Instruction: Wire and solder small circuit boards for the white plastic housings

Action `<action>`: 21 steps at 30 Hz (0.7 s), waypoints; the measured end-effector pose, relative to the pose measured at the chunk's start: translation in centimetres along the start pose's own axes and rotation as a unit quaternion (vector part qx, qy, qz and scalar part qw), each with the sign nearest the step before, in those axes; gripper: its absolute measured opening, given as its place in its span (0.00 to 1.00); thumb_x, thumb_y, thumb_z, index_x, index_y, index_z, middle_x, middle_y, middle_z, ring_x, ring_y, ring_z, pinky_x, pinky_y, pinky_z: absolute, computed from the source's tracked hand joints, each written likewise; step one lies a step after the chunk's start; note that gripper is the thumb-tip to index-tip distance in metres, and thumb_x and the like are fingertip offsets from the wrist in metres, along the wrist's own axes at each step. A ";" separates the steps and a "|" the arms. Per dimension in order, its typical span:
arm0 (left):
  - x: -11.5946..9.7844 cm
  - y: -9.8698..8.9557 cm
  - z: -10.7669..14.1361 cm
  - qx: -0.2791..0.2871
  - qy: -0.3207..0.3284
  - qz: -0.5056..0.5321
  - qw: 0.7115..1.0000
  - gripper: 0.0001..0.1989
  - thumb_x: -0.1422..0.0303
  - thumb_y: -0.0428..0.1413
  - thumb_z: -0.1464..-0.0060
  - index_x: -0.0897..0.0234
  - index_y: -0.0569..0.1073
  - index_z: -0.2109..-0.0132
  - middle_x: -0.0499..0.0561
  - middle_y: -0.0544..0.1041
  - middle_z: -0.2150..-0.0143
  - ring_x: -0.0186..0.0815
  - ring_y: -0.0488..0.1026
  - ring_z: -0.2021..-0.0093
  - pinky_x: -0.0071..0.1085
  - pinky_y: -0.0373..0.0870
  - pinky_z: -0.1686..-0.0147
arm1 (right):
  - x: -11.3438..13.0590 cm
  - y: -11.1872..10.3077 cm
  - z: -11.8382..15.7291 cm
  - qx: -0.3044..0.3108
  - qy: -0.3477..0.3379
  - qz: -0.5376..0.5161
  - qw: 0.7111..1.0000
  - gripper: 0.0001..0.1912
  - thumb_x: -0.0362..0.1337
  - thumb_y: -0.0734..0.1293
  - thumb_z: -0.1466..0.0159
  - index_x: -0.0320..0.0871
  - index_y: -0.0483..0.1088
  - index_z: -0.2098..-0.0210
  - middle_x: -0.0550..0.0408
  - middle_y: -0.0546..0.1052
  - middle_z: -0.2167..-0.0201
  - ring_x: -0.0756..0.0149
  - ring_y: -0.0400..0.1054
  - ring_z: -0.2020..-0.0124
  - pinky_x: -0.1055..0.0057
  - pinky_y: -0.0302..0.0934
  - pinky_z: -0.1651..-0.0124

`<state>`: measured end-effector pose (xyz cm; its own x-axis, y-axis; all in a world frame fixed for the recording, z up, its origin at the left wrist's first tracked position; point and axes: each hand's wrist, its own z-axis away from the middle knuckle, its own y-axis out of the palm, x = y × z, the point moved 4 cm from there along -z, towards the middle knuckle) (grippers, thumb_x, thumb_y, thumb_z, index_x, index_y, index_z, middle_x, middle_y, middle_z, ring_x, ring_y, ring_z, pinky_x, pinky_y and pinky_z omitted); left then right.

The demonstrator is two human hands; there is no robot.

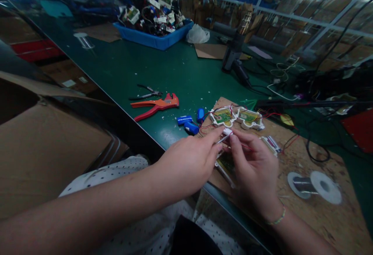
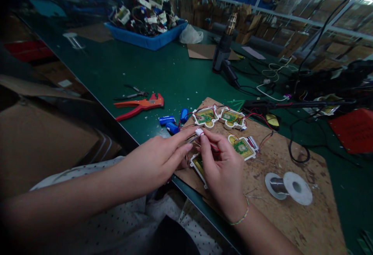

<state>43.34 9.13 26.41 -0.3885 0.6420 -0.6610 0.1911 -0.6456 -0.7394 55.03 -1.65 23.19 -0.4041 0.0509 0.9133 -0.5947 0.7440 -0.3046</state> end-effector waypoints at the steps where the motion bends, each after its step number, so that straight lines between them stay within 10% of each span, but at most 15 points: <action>1: 0.0 0.0 0.0 -0.001 0.000 0.003 1.000 0.22 0.59 0.40 0.31 0.48 0.60 0.33 0.53 0.81 0.60 0.44 0.79 0.63 0.37 0.72 0.63 | 0.1 0.0 0.0 0.000 -0.002 0.003 1.000 0.12 0.41 0.68 0.33 0.47 0.76 0.51 0.51 0.81 0.56 0.64 0.78 0.61 0.65 0.75 0.56; 21: 0.5 -0.3 0.0 -0.022 0.012 0.072 0.997 0.20 0.61 0.44 0.32 0.50 0.67 0.37 0.50 0.81 0.60 0.38 0.79 0.65 0.31 0.73 0.67 | 1.1 -0.6 0.3 -0.007 -0.083 0.129 0.988 0.14 0.36 0.68 0.34 0.50 0.76 0.49 0.56 0.82 0.56 0.65 0.78 0.61 0.67 0.74 0.55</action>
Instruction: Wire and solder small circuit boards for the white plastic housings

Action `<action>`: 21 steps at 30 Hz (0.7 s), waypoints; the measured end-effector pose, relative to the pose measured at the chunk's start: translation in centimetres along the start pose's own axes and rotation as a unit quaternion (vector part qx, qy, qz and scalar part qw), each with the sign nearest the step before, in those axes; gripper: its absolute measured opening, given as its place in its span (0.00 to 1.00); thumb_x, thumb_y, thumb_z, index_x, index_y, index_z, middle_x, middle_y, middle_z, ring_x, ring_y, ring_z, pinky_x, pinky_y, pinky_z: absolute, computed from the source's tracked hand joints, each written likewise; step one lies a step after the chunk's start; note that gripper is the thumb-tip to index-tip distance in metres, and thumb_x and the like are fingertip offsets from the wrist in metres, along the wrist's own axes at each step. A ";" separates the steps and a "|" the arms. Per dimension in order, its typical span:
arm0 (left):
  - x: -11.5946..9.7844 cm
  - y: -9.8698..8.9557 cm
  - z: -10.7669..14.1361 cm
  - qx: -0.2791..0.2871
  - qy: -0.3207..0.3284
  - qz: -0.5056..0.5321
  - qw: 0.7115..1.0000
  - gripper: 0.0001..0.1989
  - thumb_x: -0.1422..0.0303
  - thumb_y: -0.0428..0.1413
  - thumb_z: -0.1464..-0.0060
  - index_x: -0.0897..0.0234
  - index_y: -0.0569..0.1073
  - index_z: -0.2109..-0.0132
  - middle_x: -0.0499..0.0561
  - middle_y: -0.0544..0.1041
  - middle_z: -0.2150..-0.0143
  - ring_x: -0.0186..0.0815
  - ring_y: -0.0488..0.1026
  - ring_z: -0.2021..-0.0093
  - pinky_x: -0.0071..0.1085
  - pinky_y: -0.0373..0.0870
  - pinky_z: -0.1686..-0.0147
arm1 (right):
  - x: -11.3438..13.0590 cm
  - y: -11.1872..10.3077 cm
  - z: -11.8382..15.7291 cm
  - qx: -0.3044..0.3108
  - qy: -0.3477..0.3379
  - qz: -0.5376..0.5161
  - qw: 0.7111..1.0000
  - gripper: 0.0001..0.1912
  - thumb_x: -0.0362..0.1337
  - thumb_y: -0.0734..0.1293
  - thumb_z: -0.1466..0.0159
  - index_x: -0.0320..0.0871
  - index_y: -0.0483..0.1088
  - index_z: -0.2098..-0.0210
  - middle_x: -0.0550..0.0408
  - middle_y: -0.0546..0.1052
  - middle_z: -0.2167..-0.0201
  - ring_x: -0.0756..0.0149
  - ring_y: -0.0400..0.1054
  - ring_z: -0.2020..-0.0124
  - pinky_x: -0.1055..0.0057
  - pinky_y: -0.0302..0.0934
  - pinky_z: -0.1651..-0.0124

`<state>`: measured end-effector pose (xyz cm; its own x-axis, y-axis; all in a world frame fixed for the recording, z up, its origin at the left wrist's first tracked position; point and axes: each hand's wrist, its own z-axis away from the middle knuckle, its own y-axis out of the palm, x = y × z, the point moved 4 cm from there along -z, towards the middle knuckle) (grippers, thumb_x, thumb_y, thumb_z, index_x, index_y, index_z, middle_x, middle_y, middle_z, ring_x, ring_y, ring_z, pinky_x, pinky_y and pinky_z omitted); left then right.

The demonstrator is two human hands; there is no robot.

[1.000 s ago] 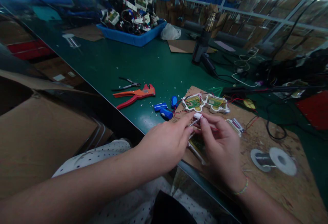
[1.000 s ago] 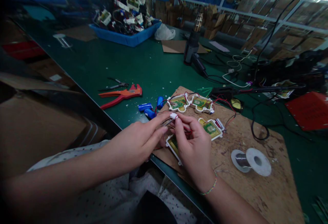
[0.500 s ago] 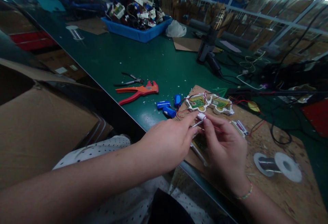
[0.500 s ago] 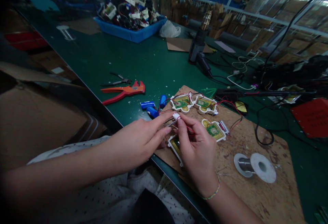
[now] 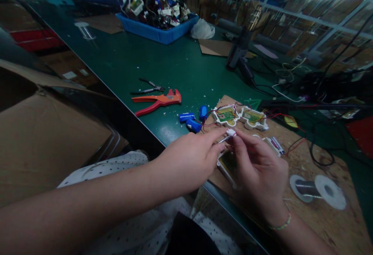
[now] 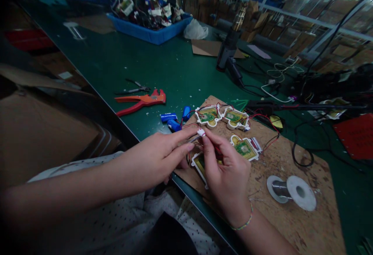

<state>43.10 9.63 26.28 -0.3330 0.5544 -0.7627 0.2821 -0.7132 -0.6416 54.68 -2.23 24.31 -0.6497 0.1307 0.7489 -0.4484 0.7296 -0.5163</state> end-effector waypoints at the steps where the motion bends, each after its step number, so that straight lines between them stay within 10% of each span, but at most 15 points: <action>1: 0.0 -0.1 0.0 -0.006 0.003 0.012 1.000 0.19 0.62 0.44 0.32 0.51 0.68 0.38 0.49 0.81 0.61 0.38 0.79 0.65 0.31 0.73 0.66 | 0.1 0.0 0.1 0.002 0.001 -0.005 1.000 0.14 0.36 0.68 0.34 0.51 0.76 0.49 0.56 0.82 0.55 0.65 0.78 0.61 0.67 0.74 0.55; 10: -0.6 -1.1 0.0 -0.016 0.023 0.004 1.000 0.19 0.61 0.41 0.30 0.50 0.71 0.40 0.48 0.80 0.55 0.40 0.78 0.57 0.34 0.73 0.60 | -0.5 0.7 -0.2 0.004 0.100 -0.198 0.975 0.10 0.38 0.69 0.34 0.50 0.77 0.53 0.54 0.82 0.55 0.63 0.79 0.59 0.63 0.77 0.53; 16: 0.3 -1.8 -0.1 -0.009 -0.018 -0.095 0.995 0.20 0.57 0.37 0.30 0.59 0.64 0.43 0.49 0.75 0.71 0.41 0.75 0.71 0.35 0.67 0.69 | -1.0 1.2 -0.5 0.013 0.146 -0.246 0.958 0.12 0.41 0.70 0.35 0.46 0.76 0.54 0.51 0.82 0.57 0.62 0.80 0.60 0.64 0.79 0.56; 21: 0.2 -2.0 -0.3 -0.027 0.067 -0.087 0.994 0.15 0.65 0.41 0.30 0.57 0.70 0.46 0.52 0.78 0.54 0.41 0.75 0.54 0.37 0.70 0.54 | -0.8 1.1 -0.4 0.006 0.132 -0.228 0.965 0.11 0.40 0.70 0.35 0.45 0.76 0.53 0.51 0.82 0.56 0.63 0.80 0.60 0.66 0.78 0.56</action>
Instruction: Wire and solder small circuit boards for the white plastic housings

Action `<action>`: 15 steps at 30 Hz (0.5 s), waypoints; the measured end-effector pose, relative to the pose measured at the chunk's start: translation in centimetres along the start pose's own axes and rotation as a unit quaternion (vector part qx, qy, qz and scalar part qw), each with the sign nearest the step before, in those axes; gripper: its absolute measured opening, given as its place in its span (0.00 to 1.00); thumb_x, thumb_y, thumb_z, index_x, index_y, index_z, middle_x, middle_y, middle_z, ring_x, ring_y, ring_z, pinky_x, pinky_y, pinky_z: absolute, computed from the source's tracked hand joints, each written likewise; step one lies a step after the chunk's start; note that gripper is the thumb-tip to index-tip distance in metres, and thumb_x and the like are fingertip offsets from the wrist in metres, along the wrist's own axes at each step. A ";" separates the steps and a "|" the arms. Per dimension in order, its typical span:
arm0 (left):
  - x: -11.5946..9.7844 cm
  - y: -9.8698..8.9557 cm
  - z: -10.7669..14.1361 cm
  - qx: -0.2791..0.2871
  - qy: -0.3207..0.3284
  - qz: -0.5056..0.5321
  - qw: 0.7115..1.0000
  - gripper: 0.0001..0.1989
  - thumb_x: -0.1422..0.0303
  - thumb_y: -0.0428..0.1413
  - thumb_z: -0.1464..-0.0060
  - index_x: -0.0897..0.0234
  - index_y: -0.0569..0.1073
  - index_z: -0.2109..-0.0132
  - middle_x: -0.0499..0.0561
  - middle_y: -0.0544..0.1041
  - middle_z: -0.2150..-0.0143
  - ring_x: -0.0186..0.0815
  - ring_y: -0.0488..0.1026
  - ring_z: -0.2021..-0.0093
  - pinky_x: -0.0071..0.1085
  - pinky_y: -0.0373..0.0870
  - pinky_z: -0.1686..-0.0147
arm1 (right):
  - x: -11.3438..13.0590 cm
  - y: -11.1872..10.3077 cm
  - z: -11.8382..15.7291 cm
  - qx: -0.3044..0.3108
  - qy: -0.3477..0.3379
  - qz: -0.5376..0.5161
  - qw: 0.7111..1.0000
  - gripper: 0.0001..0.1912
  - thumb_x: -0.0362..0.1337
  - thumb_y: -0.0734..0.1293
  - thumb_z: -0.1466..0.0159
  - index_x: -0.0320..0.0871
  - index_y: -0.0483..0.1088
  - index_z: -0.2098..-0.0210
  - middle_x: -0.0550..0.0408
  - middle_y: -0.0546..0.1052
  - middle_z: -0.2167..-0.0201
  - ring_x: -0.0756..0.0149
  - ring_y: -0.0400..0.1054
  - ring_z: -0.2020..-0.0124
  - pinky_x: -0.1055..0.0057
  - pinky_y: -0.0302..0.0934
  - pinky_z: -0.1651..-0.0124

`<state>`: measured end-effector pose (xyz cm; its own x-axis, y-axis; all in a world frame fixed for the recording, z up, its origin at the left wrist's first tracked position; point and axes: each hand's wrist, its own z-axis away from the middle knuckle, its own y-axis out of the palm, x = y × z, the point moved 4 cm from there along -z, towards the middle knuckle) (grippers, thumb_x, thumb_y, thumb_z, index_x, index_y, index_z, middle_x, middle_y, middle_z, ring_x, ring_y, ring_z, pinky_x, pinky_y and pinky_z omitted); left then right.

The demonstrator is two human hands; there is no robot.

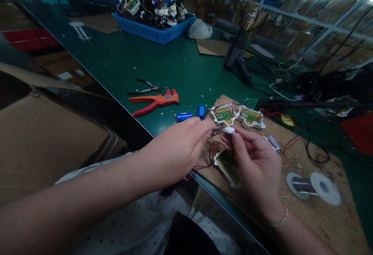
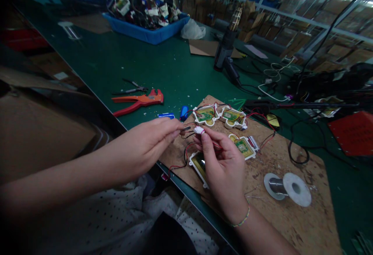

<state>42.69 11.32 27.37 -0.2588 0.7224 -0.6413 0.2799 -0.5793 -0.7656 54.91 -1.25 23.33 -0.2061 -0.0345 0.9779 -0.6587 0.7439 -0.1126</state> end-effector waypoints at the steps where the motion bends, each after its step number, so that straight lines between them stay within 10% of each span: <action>1: -0.1 0.0 0.1 -0.007 0.013 -0.007 1.000 0.15 0.66 0.42 0.30 0.58 0.71 0.47 0.52 0.78 0.52 0.41 0.75 0.53 0.37 0.69 0.52 | 0.1 0.0 0.0 0.000 -0.008 0.009 1.000 0.11 0.40 0.69 0.34 0.46 0.76 0.53 0.51 0.82 0.56 0.64 0.80 0.60 0.67 0.78 0.56; 15: -1.1 -0.1 0.3 -0.064 -0.009 -0.024 0.998 0.16 0.61 0.49 0.33 0.51 0.76 0.44 0.48 0.83 0.52 0.41 0.80 0.54 0.36 0.75 0.50 | 0.9 -0.3 0.7 -0.005 -0.120 0.143 0.982 0.14 0.34 0.69 0.35 0.50 0.77 0.50 0.57 0.82 0.56 0.68 0.78 0.60 0.71 0.74 0.55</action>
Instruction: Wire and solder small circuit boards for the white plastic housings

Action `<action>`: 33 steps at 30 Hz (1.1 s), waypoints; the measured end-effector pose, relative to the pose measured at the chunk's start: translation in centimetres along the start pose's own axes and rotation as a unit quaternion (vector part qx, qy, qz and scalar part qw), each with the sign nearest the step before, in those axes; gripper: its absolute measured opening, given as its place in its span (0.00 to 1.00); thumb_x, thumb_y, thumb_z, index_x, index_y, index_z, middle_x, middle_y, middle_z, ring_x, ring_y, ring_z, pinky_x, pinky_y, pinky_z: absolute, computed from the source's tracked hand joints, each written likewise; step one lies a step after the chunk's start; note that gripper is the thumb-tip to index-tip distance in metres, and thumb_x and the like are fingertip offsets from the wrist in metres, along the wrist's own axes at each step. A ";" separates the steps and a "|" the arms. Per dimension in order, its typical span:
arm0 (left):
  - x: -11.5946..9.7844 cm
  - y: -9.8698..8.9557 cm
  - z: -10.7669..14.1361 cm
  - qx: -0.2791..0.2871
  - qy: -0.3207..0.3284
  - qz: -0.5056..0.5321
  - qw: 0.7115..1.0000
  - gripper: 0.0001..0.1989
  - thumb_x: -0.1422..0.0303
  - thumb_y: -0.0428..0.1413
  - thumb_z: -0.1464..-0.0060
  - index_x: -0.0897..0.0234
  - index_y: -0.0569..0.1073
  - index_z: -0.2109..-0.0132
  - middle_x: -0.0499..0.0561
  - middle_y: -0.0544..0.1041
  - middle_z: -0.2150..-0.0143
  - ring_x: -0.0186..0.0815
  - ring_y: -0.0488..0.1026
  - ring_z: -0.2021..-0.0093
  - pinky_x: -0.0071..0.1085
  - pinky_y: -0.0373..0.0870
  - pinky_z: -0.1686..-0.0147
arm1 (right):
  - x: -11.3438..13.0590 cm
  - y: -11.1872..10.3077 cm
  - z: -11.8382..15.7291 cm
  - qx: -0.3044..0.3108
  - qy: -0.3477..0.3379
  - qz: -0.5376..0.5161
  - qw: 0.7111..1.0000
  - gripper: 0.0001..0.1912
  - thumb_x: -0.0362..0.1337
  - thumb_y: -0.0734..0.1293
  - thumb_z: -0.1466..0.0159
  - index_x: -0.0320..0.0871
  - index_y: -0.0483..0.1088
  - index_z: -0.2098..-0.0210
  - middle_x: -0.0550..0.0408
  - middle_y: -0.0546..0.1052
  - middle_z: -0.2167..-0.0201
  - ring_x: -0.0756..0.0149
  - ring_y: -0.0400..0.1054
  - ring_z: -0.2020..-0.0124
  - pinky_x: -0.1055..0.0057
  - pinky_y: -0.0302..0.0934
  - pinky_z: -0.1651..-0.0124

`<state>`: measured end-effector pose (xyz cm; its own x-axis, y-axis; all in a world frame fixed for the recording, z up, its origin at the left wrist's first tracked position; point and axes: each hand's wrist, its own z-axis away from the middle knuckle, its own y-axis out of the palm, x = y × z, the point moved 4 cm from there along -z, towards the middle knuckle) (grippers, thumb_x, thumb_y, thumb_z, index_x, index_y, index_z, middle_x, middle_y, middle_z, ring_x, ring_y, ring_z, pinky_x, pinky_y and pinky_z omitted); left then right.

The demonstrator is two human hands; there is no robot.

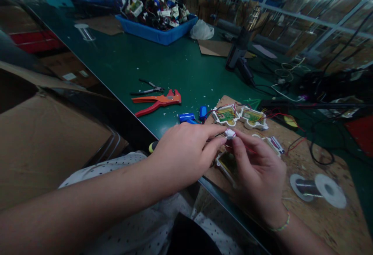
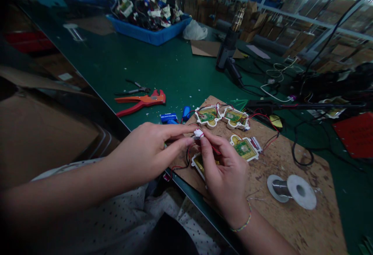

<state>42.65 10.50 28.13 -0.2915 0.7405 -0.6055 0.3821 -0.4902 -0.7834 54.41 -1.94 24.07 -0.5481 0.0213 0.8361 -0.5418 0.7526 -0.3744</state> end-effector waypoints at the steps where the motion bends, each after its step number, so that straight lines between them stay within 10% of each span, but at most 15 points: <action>1: 0.0 0.0 0.0 -0.002 0.001 0.000 1.000 0.16 0.62 0.50 0.34 0.51 0.76 0.43 0.48 0.83 0.52 0.41 0.80 0.53 0.37 0.75 0.49 | 0.1 -0.1 0.0 0.000 -0.001 0.006 1.000 0.14 0.34 0.69 0.35 0.50 0.76 0.50 0.57 0.82 0.56 0.69 0.78 0.60 0.72 0.74 0.55; 33: 0.2 -0.4 0.0 0.039 -0.005 -0.011 0.999 0.17 0.59 0.49 0.34 0.52 0.78 0.45 0.51 0.84 0.56 0.40 0.80 0.59 0.32 0.74 0.60 | -0.1 0.2 -0.2 0.024 0.032 -0.027 0.999 0.11 0.36 0.70 0.35 0.48 0.78 0.53 0.56 0.82 0.59 0.71 0.78 0.64 0.75 0.74 0.59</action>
<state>42.45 10.83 28.31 -0.3086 0.7469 -0.5890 0.3061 -0.5083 -0.8050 54.50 -1.65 23.98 -0.4757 0.0240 0.8793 -0.6005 0.7216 -0.3446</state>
